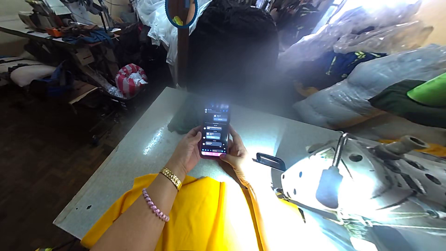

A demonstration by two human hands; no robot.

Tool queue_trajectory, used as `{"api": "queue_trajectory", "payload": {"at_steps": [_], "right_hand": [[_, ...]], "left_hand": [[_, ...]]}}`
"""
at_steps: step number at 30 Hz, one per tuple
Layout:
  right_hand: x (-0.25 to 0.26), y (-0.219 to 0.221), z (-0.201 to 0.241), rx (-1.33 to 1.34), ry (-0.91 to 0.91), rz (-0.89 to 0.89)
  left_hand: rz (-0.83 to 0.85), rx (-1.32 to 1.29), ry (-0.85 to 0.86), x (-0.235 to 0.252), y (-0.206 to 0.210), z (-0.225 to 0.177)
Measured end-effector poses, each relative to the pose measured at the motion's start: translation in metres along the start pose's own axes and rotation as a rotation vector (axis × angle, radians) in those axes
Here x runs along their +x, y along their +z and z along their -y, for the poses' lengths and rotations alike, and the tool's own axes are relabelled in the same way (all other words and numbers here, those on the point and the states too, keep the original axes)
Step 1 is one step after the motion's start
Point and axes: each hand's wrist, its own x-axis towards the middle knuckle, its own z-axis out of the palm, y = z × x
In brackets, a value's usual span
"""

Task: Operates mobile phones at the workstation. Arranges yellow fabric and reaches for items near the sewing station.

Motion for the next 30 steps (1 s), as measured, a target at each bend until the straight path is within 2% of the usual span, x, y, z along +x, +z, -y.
{"api": "queue_trajectory", "payload": {"at_steps": [30], "right_hand": [[-0.0003,-0.001,0.0015,-0.008,0.002,0.023]], "left_hand": [[-0.024,0.02,-0.007,-0.0019,0.0021,-0.0015]]}}
